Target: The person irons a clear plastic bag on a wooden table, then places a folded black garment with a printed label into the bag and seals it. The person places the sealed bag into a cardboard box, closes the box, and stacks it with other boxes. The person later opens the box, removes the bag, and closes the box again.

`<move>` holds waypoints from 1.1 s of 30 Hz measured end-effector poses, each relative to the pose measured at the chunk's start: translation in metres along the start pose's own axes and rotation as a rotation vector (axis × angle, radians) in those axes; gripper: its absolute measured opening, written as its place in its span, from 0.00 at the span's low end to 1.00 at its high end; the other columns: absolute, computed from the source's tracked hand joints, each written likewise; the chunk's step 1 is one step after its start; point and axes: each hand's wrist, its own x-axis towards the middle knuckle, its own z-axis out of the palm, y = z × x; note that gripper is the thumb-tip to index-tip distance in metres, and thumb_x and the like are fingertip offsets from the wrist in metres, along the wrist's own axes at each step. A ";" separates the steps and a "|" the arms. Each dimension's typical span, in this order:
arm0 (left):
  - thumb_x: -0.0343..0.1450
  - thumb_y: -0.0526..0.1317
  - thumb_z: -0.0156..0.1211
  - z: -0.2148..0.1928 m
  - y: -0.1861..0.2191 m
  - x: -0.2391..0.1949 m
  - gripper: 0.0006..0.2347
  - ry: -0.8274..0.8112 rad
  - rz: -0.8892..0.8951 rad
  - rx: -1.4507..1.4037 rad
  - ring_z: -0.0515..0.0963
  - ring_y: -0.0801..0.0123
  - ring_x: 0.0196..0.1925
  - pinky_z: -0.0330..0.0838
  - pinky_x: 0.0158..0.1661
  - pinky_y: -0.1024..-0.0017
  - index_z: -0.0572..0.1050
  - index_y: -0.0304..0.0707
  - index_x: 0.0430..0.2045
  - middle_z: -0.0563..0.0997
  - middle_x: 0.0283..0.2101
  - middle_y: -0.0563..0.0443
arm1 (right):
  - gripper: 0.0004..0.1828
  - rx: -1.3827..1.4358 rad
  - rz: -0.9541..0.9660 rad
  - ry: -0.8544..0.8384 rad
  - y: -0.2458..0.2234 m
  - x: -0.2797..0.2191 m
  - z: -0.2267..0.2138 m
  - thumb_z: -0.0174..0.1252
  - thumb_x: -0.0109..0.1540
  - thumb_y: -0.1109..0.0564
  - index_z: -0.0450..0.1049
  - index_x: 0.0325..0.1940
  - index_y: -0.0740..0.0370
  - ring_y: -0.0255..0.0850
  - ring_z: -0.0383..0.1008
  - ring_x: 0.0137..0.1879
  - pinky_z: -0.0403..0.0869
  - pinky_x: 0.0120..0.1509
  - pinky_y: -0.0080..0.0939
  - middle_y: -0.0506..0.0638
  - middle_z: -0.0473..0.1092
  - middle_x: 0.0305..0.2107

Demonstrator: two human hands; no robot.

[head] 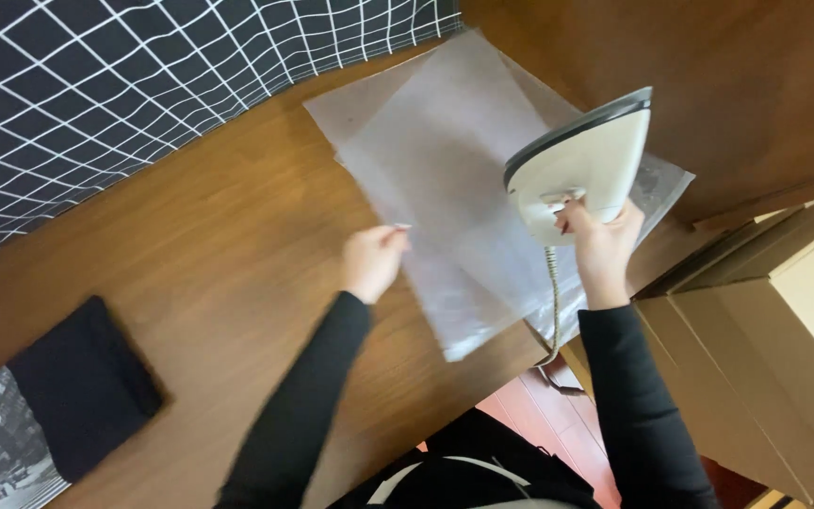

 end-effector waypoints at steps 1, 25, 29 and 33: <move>0.65 0.50 0.51 -0.025 -0.020 0.000 0.13 0.006 -0.003 -0.001 0.77 0.54 0.47 0.71 0.47 0.61 0.81 0.48 0.30 0.82 0.34 0.51 | 0.07 0.003 -0.001 -0.006 -0.007 0.000 0.001 0.54 0.50 0.70 0.70 0.18 0.65 0.34 0.64 0.17 0.68 0.27 0.32 0.51 0.63 0.10; 0.68 0.52 0.51 -0.183 -0.238 -0.087 0.15 0.380 -0.375 0.525 0.77 0.42 0.34 0.70 0.33 0.54 0.77 0.42 0.18 0.79 0.27 0.39 | 0.06 -0.030 -0.026 0.002 0.025 0.005 0.060 0.54 0.50 0.67 0.68 0.19 0.60 0.31 0.70 0.31 0.71 0.38 0.31 0.44 0.70 0.22; 0.65 0.49 0.56 -0.169 -0.244 -0.109 0.12 0.582 -0.166 0.720 0.76 0.50 0.29 0.68 0.26 0.56 0.72 0.45 0.14 0.74 0.24 0.46 | 0.05 -0.032 -0.011 -0.011 0.014 -0.009 0.061 0.54 0.52 0.65 0.69 0.23 0.57 0.31 0.71 0.37 0.71 0.42 0.31 0.42 0.70 0.26; 0.56 0.46 0.62 -0.165 -0.209 -0.136 0.20 0.766 0.008 0.812 0.69 0.52 0.47 0.64 0.38 0.58 0.69 0.39 0.37 0.70 0.45 0.43 | 0.14 -0.069 -0.005 -0.074 -0.005 -0.024 0.059 0.54 0.55 0.64 0.70 0.45 0.61 0.37 0.73 0.49 0.76 0.53 0.33 0.48 0.71 0.41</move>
